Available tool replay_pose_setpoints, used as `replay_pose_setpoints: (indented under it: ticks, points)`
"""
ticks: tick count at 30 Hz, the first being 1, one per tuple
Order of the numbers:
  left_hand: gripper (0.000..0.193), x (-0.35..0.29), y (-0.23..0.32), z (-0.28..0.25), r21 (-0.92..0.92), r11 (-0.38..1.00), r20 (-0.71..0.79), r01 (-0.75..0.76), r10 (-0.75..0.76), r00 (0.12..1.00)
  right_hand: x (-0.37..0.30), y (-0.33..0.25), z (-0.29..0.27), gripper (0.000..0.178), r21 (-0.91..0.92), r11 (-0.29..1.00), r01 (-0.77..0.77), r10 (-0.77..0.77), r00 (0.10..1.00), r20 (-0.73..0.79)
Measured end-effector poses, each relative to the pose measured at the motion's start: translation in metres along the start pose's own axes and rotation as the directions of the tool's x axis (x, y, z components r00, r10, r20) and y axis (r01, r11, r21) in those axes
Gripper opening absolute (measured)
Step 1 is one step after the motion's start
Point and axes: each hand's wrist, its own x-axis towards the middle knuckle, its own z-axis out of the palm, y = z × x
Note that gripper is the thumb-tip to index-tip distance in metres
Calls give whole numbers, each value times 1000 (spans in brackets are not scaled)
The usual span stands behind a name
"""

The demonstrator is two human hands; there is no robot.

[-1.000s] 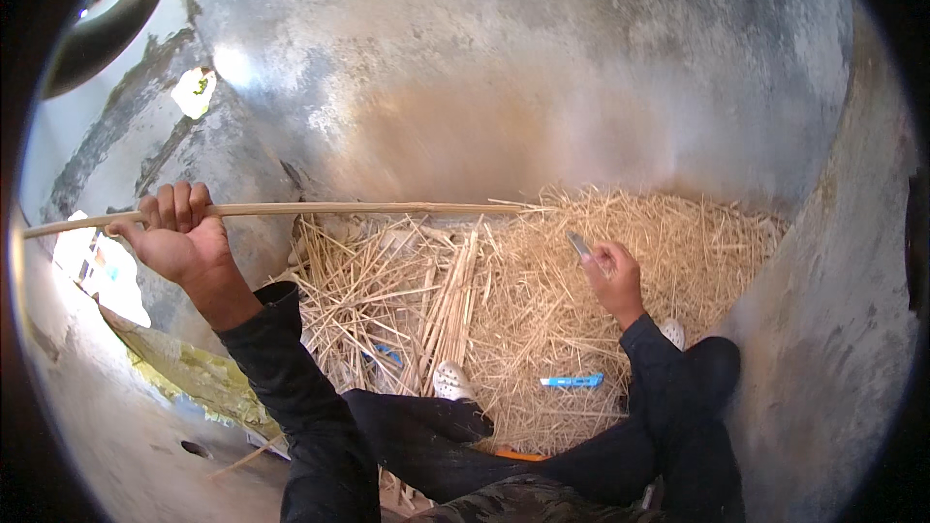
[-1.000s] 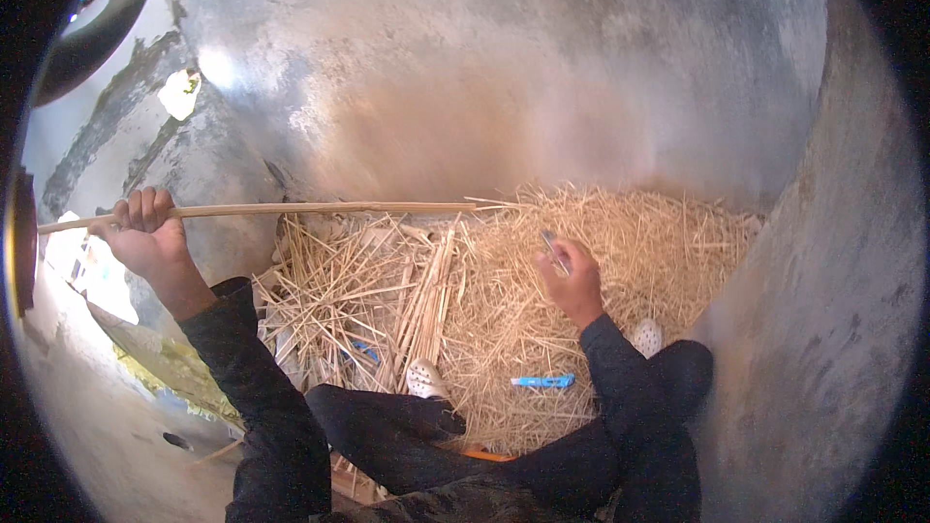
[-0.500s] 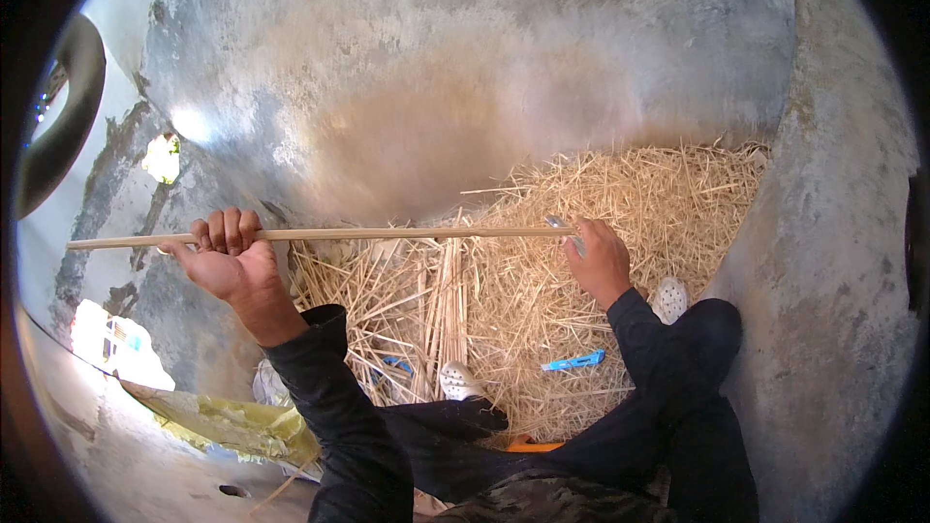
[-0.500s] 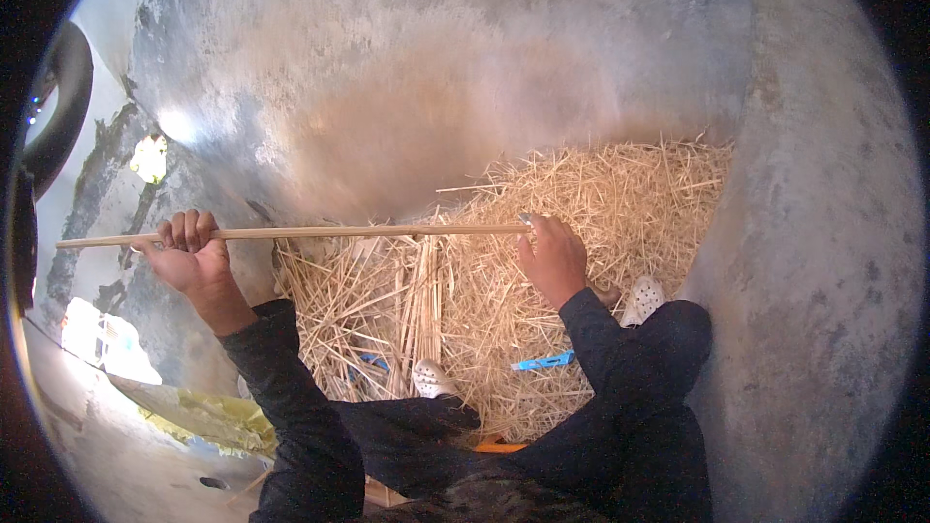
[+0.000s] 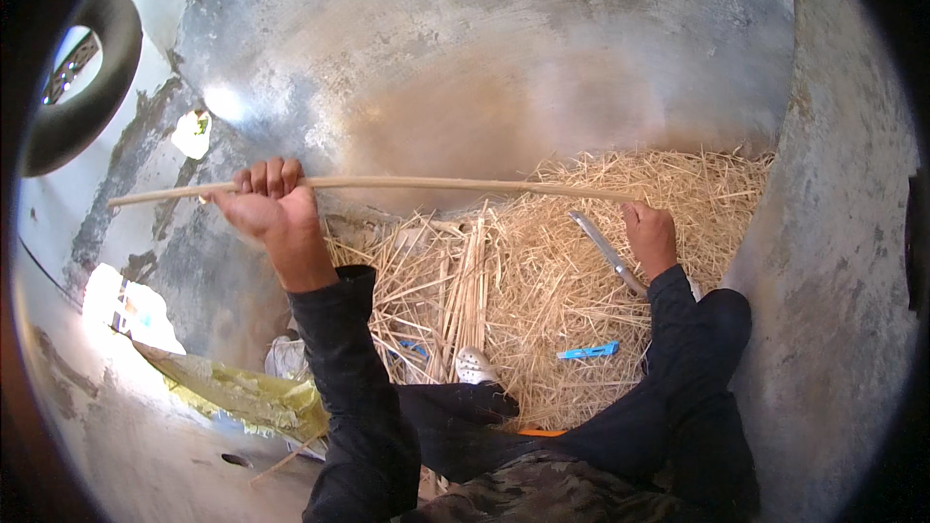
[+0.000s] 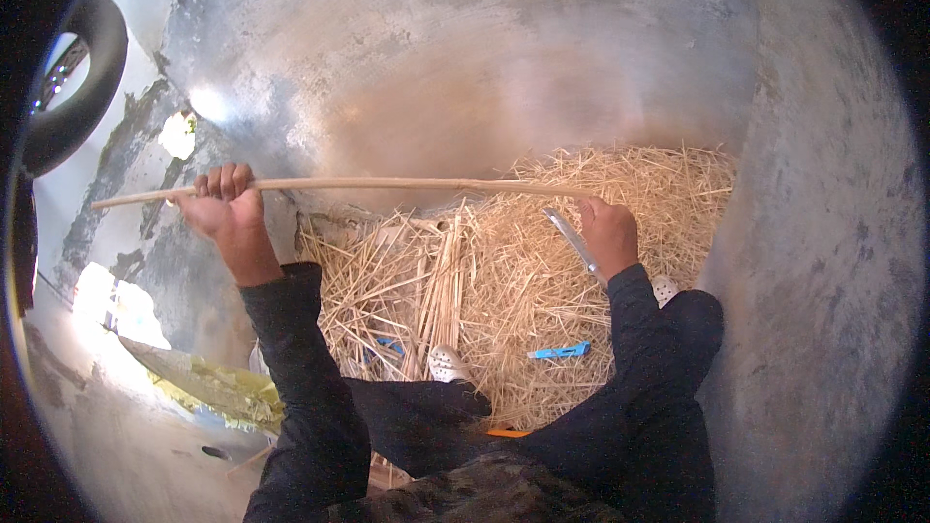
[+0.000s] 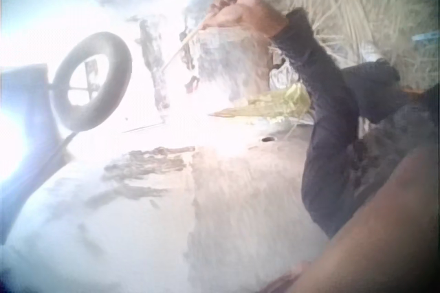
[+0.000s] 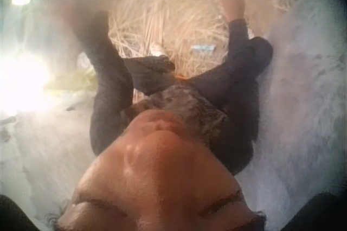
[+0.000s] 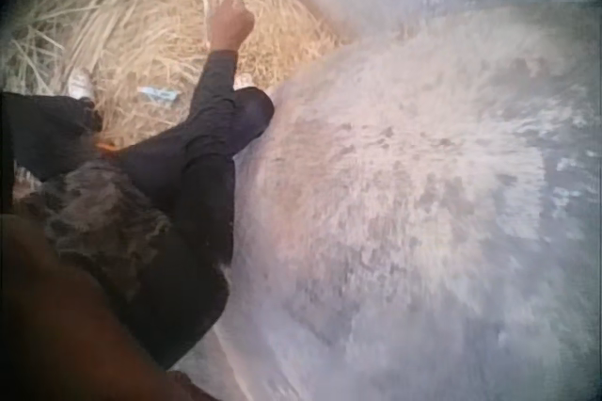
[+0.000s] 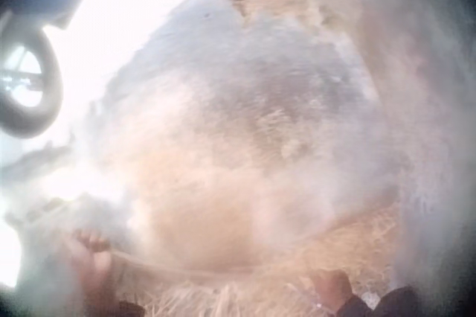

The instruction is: The person sits on the floor and uses a knife to split long bamboo poles into thin strips. They hold the pole with one hand and use the knife to shave and separate the bamboo, creating a pile of processed strips.

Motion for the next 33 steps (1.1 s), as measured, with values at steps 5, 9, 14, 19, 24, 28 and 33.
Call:
replay_pose_setpoints:
  ticks: [5,9,14,19,24,28,33]
  points:
    - [60,-4,-7,14,33,999,-7,31,-30,1000,4,3,-1,23,-8,1000,-20,20,1000,-2]
    - [62,14,-7,13,-35,995,-136,-94,89,987,13,85,17,33,-112,966,-232,222,971,-89]
    - [58,38,42,14,102,955,94,-278,269,959,-1,104,58,47,-255,861,-440,449,893,-25]
    - [52,6,-6,30,477,854,238,209,-355,904,-16,7,34,65,-202,948,-246,274,954,123]
    - [48,-23,-50,7,614,574,246,542,-792,559,-25,-32,-4,58,-30,987,-160,161,929,334]
    - [46,-49,-76,4,657,463,263,595,-880,394,-33,-20,6,50,232,965,-122,70,973,221]
    - [39,-77,-106,-1,644,366,306,672,-928,212,-35,-26,14,38,424,882,-207,10,907,421]
